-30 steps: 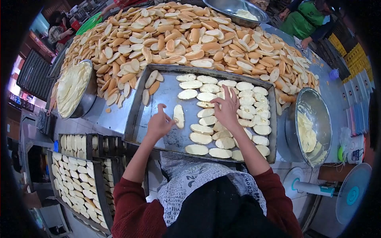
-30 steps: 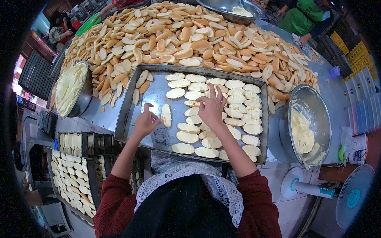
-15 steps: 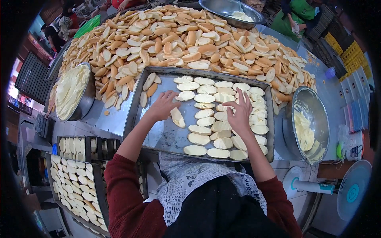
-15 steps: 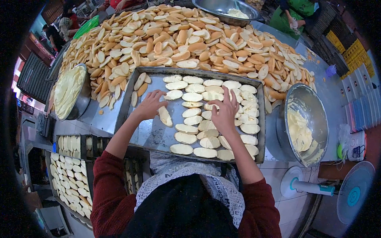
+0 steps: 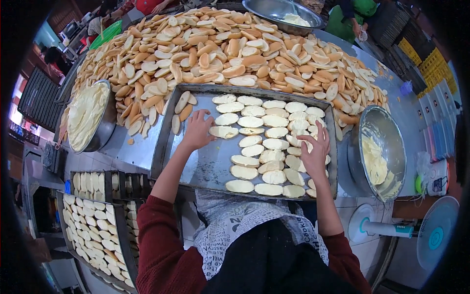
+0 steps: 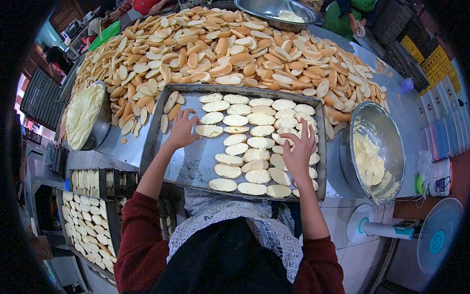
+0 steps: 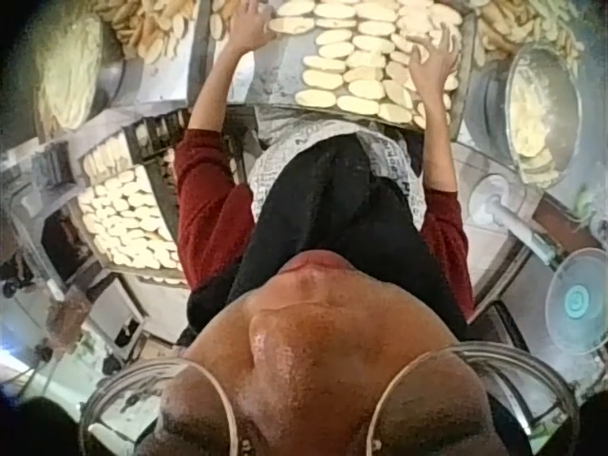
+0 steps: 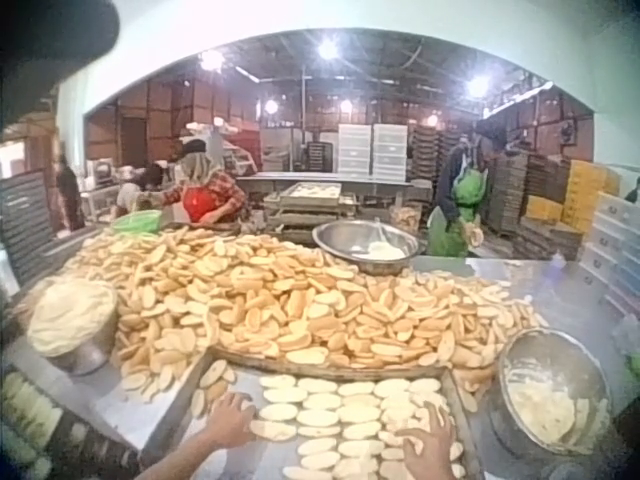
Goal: Spreading cream or butter onto slices of bread and arranging them on metal baking trays.
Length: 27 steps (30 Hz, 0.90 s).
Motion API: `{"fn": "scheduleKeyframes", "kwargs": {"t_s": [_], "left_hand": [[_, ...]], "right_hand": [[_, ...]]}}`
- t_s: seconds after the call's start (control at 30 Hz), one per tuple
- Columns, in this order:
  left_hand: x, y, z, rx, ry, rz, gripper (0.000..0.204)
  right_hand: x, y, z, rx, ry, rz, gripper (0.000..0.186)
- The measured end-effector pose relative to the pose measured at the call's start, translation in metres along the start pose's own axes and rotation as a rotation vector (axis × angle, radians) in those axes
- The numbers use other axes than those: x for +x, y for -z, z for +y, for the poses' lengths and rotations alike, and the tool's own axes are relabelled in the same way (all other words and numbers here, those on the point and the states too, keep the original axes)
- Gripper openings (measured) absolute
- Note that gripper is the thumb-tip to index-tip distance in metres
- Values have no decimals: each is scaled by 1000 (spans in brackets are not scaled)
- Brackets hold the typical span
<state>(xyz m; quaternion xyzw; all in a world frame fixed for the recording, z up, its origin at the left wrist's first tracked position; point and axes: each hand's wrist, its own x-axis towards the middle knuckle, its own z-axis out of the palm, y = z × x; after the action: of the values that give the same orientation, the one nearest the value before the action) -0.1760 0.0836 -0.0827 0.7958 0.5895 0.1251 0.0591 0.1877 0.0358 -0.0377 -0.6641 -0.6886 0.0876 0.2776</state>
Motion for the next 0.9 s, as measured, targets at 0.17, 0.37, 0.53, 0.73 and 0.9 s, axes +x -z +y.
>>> {"fn": "scheduleKeyframes", "kwargs": {"t_s": [0.17,0.37,0.53,0.73,0.9], "left_hand": [[0,-3,5,4,12,-2,50],[-1,-8,6,-17,58,9,56],[-11,-5,2,-17,84,53,64],[-24,3,-5,-8,147,91,63],[-26,-7,-13,-4,134,62,42]], "right_hand": [[-5,-1,5,0,-19,1,18],[-9,2,6,31,-5,23,16],[-11,9,7,66,-9,49,18],[-13,30,15,33,-27,133,19],[-13,42,28,23,-51,180,20]]}}
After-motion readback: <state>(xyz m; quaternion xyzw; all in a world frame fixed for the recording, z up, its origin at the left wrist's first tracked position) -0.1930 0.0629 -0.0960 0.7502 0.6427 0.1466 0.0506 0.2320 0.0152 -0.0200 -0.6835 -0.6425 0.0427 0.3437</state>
